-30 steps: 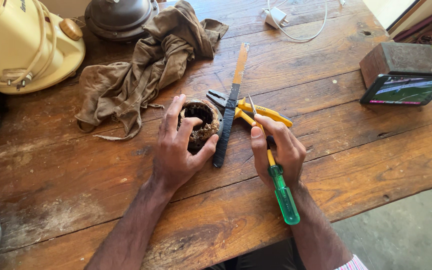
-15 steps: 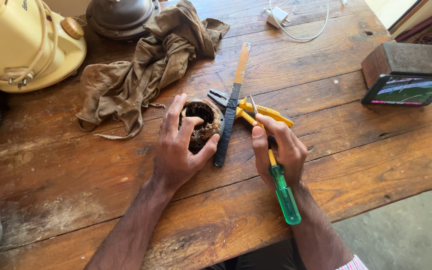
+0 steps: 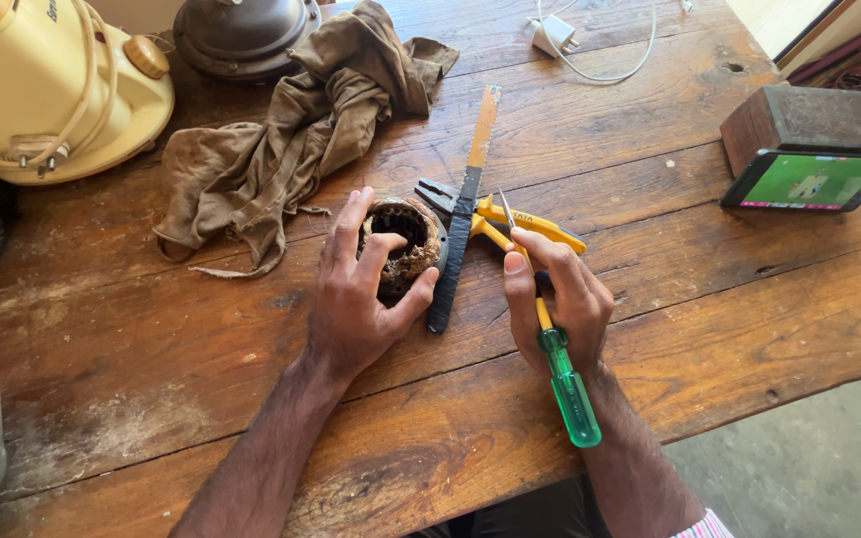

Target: The person holds a small cylindrical metal part with the left hand and files its inner surface with a metal file held in the right hand. The person repeatedly strokes the file inside the part, occasionally rotating the part to access different areas.

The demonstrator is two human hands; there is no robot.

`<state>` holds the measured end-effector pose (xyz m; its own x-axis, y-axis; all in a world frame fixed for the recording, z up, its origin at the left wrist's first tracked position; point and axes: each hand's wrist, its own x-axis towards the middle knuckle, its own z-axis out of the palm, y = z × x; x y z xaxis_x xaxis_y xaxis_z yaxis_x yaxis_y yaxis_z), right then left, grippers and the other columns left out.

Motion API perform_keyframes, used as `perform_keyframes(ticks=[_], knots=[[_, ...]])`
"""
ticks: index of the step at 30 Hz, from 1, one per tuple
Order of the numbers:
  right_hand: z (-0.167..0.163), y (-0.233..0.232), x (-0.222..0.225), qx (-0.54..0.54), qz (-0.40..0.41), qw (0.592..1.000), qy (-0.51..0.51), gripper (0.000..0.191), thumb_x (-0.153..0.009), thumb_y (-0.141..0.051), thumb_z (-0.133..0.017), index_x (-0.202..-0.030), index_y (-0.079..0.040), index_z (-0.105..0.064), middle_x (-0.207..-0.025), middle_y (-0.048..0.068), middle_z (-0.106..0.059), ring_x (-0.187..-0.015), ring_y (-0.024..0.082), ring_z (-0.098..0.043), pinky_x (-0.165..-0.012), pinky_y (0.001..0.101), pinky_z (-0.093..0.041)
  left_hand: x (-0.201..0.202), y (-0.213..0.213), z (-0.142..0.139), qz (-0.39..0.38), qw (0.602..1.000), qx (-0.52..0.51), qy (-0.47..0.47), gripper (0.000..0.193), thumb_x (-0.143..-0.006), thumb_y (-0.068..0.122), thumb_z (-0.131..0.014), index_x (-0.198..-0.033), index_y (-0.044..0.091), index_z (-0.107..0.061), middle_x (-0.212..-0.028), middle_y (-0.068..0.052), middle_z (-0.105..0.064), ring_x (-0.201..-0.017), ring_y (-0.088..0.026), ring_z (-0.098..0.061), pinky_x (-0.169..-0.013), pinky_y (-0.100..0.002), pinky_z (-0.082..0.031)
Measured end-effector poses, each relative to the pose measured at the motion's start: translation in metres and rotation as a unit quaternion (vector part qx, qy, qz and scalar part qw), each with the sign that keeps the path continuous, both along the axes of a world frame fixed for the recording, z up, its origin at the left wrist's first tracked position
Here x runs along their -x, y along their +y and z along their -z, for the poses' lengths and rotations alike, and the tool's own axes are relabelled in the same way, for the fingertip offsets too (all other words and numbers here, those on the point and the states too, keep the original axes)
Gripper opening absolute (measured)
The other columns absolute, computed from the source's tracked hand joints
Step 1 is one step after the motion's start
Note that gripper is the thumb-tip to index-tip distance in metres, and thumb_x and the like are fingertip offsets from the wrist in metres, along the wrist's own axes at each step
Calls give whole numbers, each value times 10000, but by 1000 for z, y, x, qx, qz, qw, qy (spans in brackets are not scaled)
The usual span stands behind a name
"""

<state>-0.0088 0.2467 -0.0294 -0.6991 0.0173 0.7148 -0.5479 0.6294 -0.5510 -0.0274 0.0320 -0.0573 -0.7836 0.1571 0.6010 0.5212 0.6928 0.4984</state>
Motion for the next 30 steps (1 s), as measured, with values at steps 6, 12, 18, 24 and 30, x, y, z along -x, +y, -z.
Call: perform_keyframes(ticks=[6,12,18,24,30], knots=[[0,-1,-1,0,0,1000,4,202,-1030,-73,-678,-1223,-12,-684,-1029,125,-755,-896,176,-757,-787,306,-608,-1,-1,0,-2,1000,1,1,419,-881,360,-808,-1104,34,-668,-1521,-309,-418,-1453,-470,-418,-1170,-565,-419],[1,-1,-1,-3,5,1000,3,202,-1030,-75,-676,-1222,-15,-687,-1012,120,-757,-878,166,-753,-762,297,-605,-1,-2,1,0,1000,3,-2,420,-885,361,-803,-1105,33,-663,-1524,-312,-410,-1464,-477,-404,-1178,-573,-409],[1,-1,-1,-3,5,1000,-2,201,-1030,-82,-678,-1218,-14,-687,-1004,117,-757,-862,158,-752,-741,291,-602,-1,-2,1,1,1000,8,-5,421,-897,367,-792,-1111,28,-662,-1522,-324,-402,-1463,-481,-397,-1173,-577,-403],[1,0,-1,-6,3,1000,6,197,-1037,-82,-674,-1221,-12,-682,-1038,124,-757,-898,172,-757,-782,303,-609,-1,-2,1,1,1000,4,0,416,-895,362,-796,-1108,30,-665,-1522,-314,-409,-1465,-475,-404,-1180,-569,-410],[1,-1,-1,-1,6,1000,1,195,-1029,-80,-677,-1213,-12,-686,-1043,126,-758,-899,180,-760,-787,305,-608,-1,-2,1,0,1000,3,0,412,-886,355,-803,-1100,29,-671,-1517,-316,-413,-1458,-472,-407,-1173,-565,-411]])
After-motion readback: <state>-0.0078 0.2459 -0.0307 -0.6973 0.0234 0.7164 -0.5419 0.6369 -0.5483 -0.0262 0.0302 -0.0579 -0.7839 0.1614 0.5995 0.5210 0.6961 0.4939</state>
